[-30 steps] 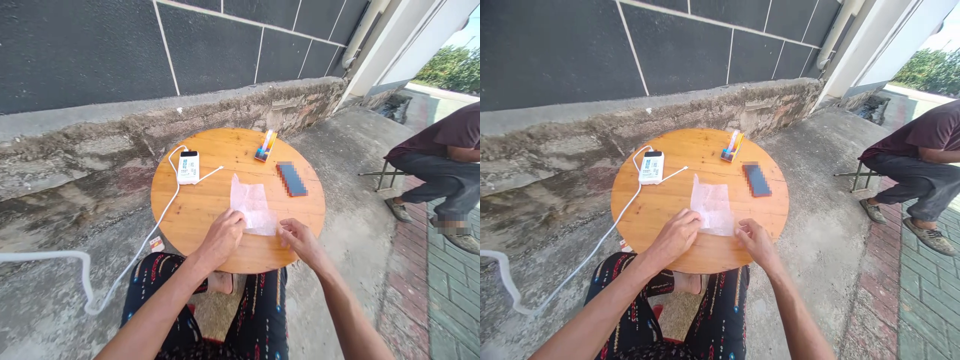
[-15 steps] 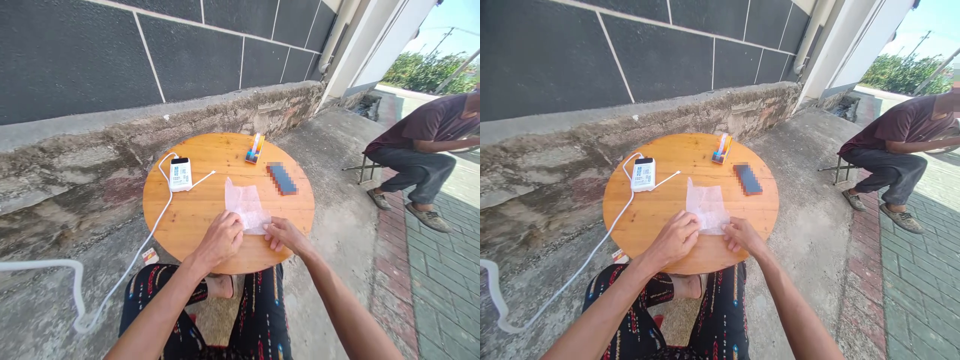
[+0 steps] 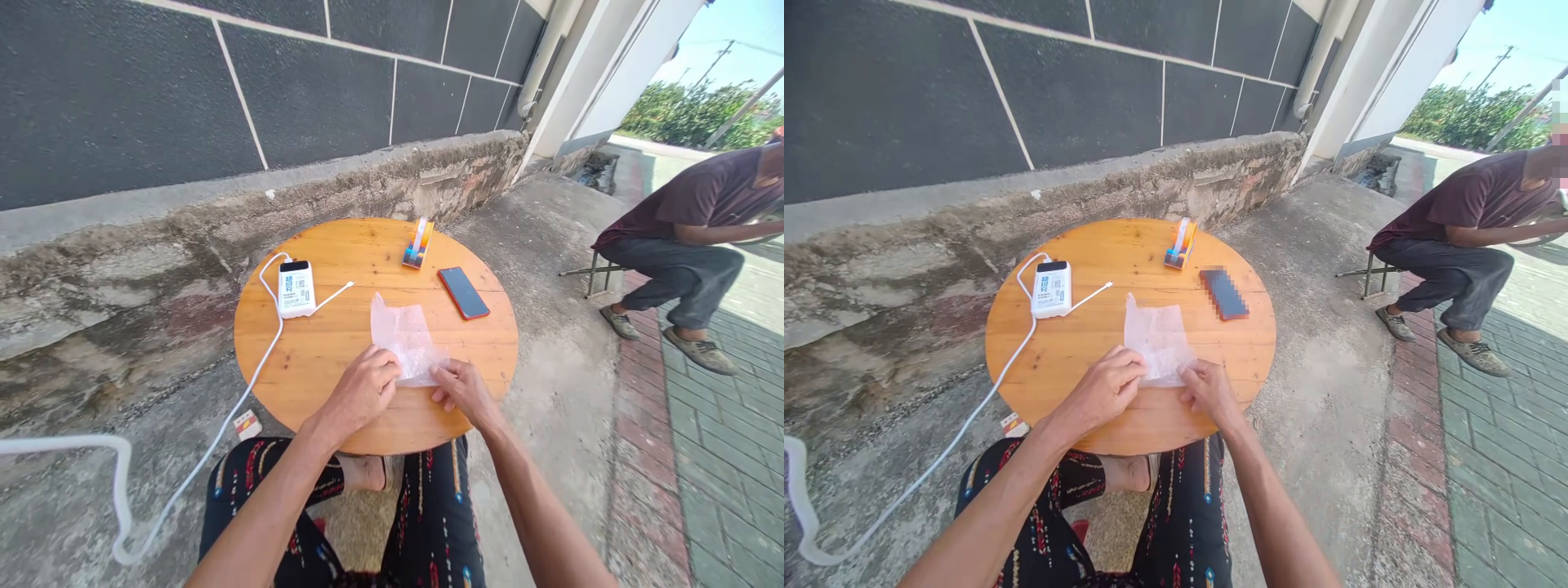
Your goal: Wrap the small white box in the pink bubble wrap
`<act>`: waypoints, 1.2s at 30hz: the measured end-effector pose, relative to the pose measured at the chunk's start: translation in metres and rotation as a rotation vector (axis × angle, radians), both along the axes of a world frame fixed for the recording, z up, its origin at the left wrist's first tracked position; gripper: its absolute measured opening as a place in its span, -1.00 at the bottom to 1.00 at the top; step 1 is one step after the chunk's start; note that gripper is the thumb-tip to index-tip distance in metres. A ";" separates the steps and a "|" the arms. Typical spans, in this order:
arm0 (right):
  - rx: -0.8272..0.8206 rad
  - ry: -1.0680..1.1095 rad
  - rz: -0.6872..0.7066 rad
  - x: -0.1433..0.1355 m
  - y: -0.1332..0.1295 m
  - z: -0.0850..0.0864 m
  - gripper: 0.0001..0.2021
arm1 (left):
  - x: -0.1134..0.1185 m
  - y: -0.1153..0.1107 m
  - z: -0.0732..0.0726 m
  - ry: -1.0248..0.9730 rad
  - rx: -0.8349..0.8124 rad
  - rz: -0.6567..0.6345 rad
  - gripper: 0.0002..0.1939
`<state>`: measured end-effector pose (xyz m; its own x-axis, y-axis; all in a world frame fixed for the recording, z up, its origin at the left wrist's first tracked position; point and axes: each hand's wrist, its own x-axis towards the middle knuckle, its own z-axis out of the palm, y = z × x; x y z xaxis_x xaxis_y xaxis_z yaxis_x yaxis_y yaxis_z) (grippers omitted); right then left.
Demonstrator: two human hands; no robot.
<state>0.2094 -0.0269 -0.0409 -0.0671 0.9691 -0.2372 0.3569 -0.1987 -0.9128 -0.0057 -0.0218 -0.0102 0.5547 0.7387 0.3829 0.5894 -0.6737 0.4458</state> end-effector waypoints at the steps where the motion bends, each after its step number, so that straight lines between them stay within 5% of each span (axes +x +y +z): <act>1: -0.005 0.006 0.007 0.000 0.001 0.000 -0.68 | 0.000 0.000 0.000 0.004 0.004 0.001 -0.76; 9: 0.042 0.004 0.054 0.000 0.009 0.000 -0.63 | 0.002 -0.001 -0.004 0.002 0.100 0.030 -0.78; 19: 0.263 -0.166 0.022 -0.002 0.011 -0.004 -0.60 | 0.004 0.005 0.003 0.022 0.020 -0.001 -0.78; 36: 0.262 -0.524 -0.143 -0.020 0.011 0.001 -0.73 | 0.006 0.009 0.014 0.209 -0.014 -0.064 -0.67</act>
<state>0.1892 -0.0159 -0.0398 0.1296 0.9906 0.0445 0.7585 -0.0702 -0.6479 0.0007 -0.0130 0.0041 0.6670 0.7036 0.2451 0.6259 -0.7076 0.3280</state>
